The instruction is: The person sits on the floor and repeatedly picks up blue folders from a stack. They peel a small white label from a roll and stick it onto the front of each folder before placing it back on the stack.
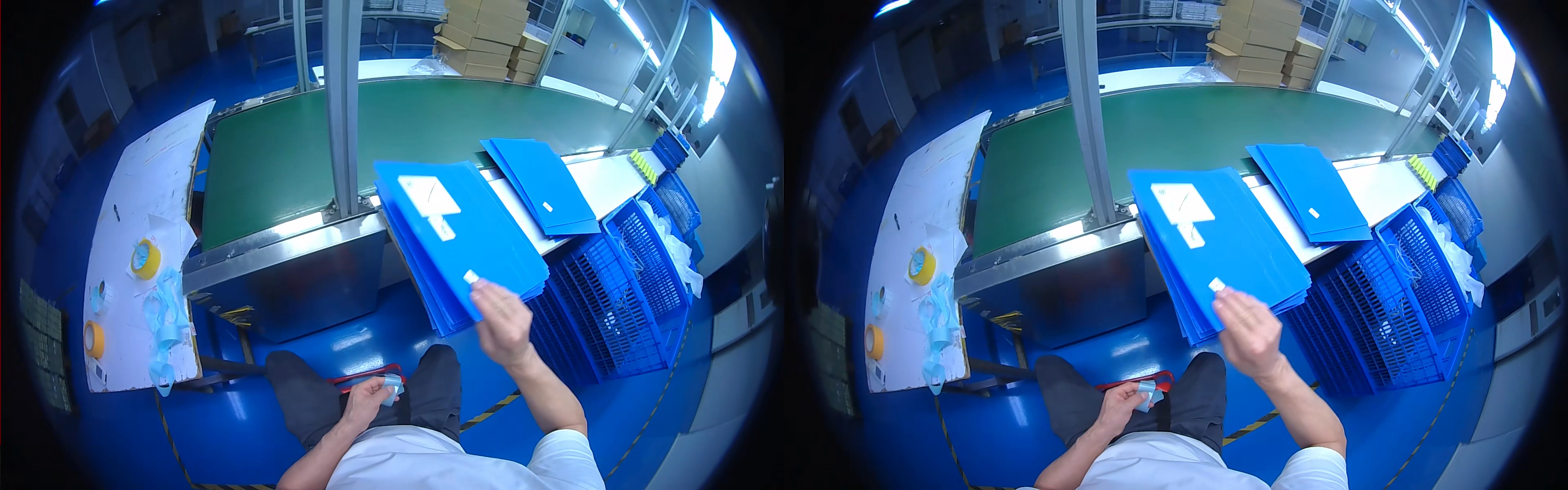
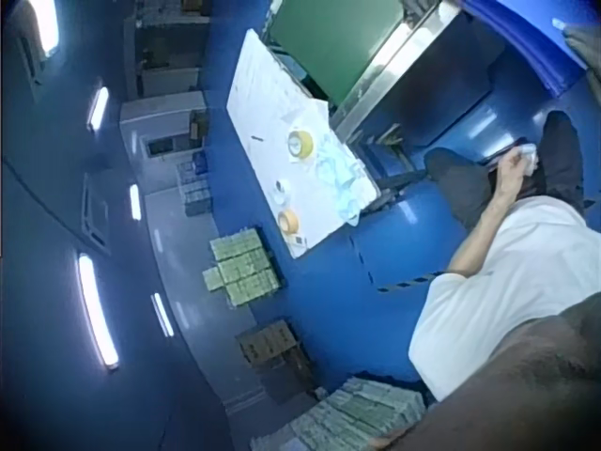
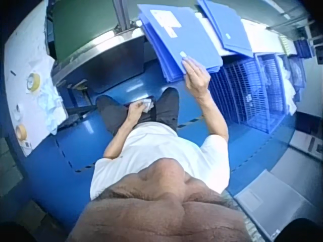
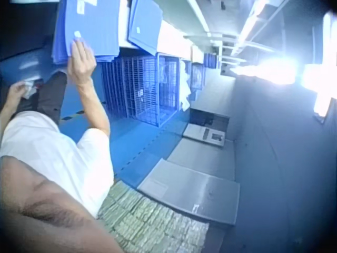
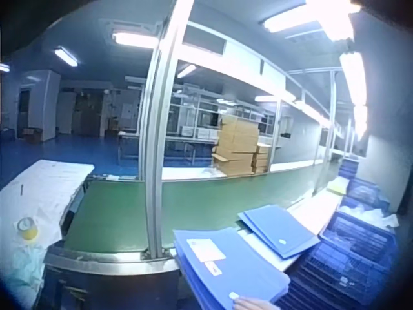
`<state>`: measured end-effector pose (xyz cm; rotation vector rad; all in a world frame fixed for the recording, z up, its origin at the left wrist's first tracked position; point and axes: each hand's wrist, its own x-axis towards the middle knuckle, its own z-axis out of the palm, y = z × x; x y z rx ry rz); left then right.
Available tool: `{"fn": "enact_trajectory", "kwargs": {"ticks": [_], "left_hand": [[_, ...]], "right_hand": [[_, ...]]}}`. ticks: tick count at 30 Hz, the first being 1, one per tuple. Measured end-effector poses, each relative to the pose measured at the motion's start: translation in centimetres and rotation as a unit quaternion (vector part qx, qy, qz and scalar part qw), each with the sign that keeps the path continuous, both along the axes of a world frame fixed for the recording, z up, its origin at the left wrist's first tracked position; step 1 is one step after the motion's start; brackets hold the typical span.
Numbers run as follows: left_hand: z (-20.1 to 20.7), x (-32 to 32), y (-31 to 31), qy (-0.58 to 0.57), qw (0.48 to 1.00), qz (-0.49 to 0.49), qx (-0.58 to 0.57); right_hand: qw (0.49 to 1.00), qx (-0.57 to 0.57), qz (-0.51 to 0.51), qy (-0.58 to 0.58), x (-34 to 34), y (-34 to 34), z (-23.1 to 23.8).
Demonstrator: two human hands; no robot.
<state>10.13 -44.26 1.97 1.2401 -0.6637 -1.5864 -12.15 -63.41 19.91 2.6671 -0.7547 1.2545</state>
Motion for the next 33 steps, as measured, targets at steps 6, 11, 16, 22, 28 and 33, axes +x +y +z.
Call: {"fn": "enact_trajectory", "kwargs": {"ticks": [6,11,16,22,28,33], "left_hand": [[-0.3,0.1,0.0,0.008,1.000,0.004,0.011],[0.7,0.2,0.0,-0.022,0.999,0.016,0.026],[0.2,-0.3,-0.2,-0.011,0.999,0.031,0.018],[0.3,0.0,-0.3,0.004,0.998,0.066,0.020],[2.5,0.4,-0.7,0.066,0.992,0.110,0.006],[5.5,0.1,-2.5,0.140,0.981,0.127,-0.048]], "right_hand": [[0.969,-0.104,-0.134,-0.177,-5.0,-6.7,6.3],[0.965,-0.133,-0.188,-0.129,-10.0,-15.6,6.7],[0.970,0.101,-0.219,0.012,-17.5,-24.7,-3.3],[0.936,0.218,-0.256,-0.108,-15.9,-23.5,-5.3],[0.914,0.234,-0.084,-0.320,-3.3,-6.3,2.6],[0.918,0.329,0.167,-0.146,3.7,5.7,-4.1]]}}
